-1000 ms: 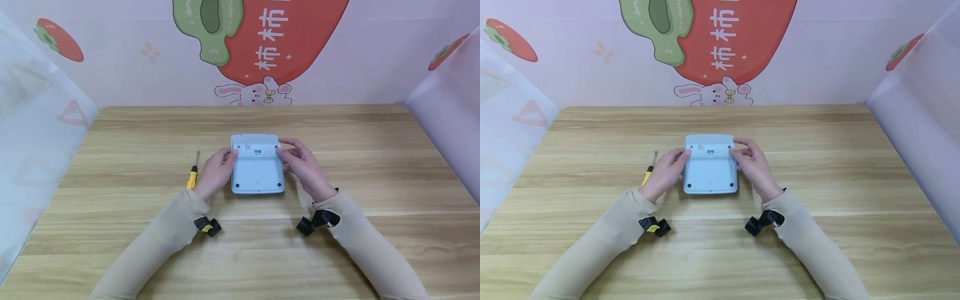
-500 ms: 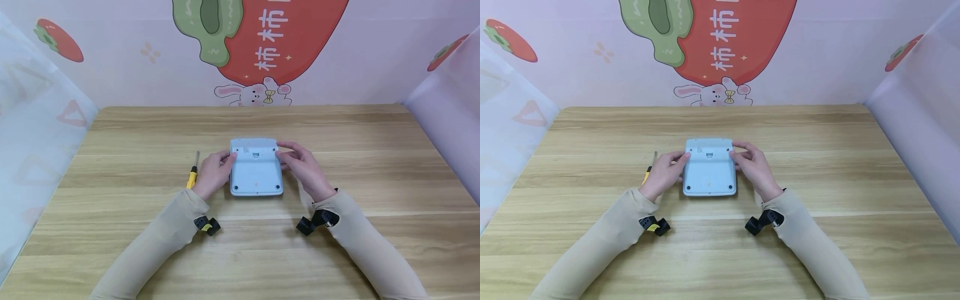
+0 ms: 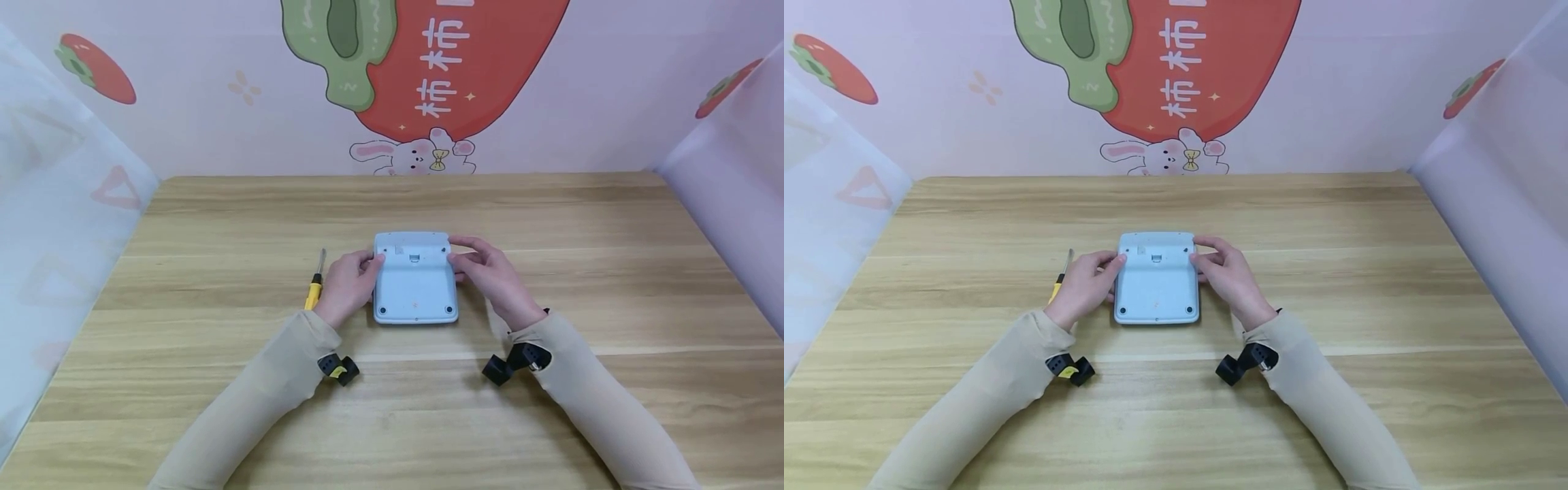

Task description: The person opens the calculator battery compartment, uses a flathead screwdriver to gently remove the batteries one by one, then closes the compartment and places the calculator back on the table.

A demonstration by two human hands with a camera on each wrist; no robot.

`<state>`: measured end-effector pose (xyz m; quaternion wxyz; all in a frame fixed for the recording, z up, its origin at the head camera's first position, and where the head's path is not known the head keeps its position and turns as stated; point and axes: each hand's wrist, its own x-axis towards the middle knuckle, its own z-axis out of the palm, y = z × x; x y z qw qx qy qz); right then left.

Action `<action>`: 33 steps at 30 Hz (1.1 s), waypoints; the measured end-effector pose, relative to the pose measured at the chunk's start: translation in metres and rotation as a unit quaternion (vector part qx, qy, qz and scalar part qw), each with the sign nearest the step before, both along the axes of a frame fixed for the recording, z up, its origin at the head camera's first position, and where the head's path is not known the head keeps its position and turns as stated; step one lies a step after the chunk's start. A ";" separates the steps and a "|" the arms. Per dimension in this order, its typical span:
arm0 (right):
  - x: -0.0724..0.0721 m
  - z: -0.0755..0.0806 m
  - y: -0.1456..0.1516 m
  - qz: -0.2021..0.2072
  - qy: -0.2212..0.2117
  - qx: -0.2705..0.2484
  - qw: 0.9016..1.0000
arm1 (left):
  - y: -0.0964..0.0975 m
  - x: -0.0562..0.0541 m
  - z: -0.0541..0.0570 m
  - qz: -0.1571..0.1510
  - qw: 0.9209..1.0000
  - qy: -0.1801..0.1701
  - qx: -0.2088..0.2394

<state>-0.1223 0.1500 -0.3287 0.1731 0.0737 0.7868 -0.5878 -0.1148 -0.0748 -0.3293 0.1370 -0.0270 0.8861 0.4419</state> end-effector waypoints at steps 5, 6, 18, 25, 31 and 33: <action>0.000 -0.001 0.000 0.004 -0.002 0.006 1.000 | 0.000 0.001 -0.001 -0.009 1.000 0.011 -0.027; 0.000 -0.002 0.000 0.004 -0.003 0.007 1.000 | 0.000 0.001 -0.002 -0.010 0.999 0.012 -0.030; -0.002 -0.004 0.001 0.014 -0.007 0.020 1.000 | 0.000 0.000 -0.002 -0.009 0.999 0.020 -0.036; -0.001 -0.004 0.003 0.024 -0.007 0.035 0.999 | 0.000 0.000 0.000 -0.014 0.999 0.001 -0.032; -0.001 -0.003 0.005 0.032 -0.004 0.041 0.999 | 0.001 0.001 0.000 -0.014 1.000 -0.003 -0.027; 0.000 -0.003 0.005 0.033 -0.002 0.040 0.999 | 0.002 0.000 -0.001 -0.015 1.000 0.000 -0.024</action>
